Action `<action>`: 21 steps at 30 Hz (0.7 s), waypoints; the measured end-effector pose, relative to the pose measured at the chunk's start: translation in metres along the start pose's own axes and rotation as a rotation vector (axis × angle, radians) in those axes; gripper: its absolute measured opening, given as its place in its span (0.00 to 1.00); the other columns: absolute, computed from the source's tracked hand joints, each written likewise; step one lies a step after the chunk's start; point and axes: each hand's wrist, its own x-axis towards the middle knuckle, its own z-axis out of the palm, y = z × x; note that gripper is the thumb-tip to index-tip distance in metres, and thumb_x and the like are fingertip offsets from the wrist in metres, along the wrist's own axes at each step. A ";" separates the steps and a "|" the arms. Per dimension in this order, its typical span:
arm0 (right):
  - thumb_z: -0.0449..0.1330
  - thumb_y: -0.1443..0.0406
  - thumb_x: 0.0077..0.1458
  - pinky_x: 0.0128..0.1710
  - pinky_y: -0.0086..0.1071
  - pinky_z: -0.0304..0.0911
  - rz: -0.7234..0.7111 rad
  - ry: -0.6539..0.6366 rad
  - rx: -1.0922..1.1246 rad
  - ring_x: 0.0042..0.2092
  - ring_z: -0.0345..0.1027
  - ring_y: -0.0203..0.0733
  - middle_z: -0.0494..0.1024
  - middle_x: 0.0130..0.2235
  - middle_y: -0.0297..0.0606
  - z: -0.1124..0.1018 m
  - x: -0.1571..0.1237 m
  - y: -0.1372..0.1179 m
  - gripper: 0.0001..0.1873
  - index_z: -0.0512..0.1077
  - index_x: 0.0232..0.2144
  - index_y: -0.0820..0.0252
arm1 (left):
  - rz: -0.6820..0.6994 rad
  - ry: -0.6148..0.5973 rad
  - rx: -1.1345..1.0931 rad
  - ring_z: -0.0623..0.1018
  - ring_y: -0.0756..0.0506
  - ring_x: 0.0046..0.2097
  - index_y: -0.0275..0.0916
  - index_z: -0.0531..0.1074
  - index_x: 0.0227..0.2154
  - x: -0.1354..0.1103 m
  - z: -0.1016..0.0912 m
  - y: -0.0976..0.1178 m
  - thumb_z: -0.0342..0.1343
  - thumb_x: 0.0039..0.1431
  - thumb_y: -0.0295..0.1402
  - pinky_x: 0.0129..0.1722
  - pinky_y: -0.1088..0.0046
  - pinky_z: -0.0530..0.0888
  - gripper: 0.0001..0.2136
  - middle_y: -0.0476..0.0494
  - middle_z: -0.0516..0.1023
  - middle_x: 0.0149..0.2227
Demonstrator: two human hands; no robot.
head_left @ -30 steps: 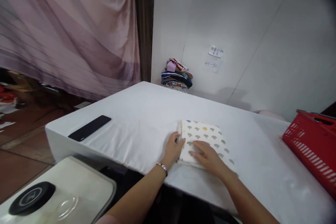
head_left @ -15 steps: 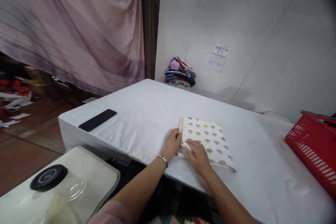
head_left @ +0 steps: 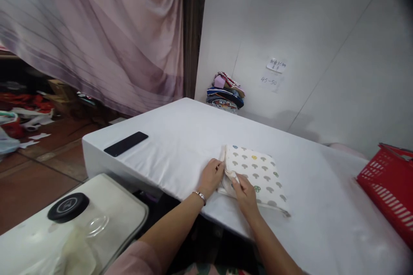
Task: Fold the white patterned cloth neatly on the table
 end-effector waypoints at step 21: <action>0.54 0.63 0.57 0.47 0.41 0.58 -0.440 -0.101 -0.509 0.49 0.63 0.46 0.72 0.47 0.43 0.008 -0.013 0.000 0.15 0.68 0.47 0.57 | -0.374 -0.188 0.017 0.73 0.48 0.30 0.38 0.69 0.25 0.026 0.008 -0.009 0.52 0.49 0.31 0.28 0.75 0.64 0.04 0.46 0.77 0.28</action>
